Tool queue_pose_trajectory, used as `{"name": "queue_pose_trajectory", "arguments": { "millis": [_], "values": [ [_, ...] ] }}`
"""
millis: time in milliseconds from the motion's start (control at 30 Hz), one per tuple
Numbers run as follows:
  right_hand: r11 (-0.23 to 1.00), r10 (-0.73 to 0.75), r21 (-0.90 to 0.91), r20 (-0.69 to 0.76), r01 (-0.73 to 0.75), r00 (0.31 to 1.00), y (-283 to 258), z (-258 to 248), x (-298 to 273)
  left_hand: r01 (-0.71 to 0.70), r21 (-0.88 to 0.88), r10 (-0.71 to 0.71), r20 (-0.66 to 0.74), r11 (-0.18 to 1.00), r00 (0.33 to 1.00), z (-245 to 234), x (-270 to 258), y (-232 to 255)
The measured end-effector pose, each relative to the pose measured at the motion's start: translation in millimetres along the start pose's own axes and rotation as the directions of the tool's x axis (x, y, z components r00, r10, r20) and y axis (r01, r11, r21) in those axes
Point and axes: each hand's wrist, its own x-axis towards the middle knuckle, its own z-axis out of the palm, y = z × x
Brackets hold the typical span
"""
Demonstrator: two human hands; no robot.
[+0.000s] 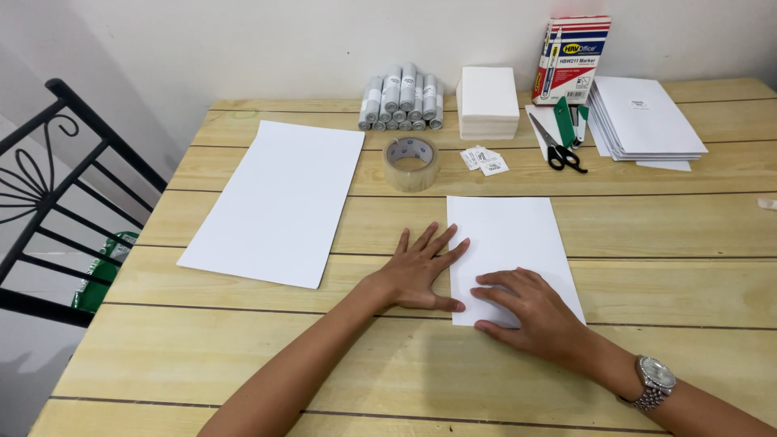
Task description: Folding a piece of paper to create an envelope and sealing the edges with tape.
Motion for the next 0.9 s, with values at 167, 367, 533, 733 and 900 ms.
{"name": "queue_pose_trajectory", "arguments": {
  "millis": [167,367,533,733,900],
  "values": [
    [0.998,-0.051,-0.040,-0.017,0.050,0.999,-2.6,-1.5,4.4,-0.004,0.029,0.004,0.007,1.000,1.000,2.5,2.3,-1.4],
    [0.981,-0.135,-0.126,0.086,0.145,0.987,-6.4,-0.2,16.5,-0.002,0.011,0.002,0.012,1.000,1.000,-0.7,0.6,0.0],
    [0.957,-0.138,-0.233,0.168,0.175,0.976,-14.9,3.7,19.7,-0.013,0.010,0.013,0.019,1.000,1.000,-1.0,0.8,-1.4],
    [0.977,-0.062,-0.193,0.135,0.088,0.989,-20.0,2.2,16.8,-0.032,0.020,0.032,0.016,0.999,0.999,0.1,1.0,-2.6],
    [0.977,-0.031,-0.208,0.115,0.055,0.993,-19.6,6.9,13.4,-0.017,-0.015,0.018,0.054,1.000,0.998,-5.5,-2.6,2.2]
  ]
}}
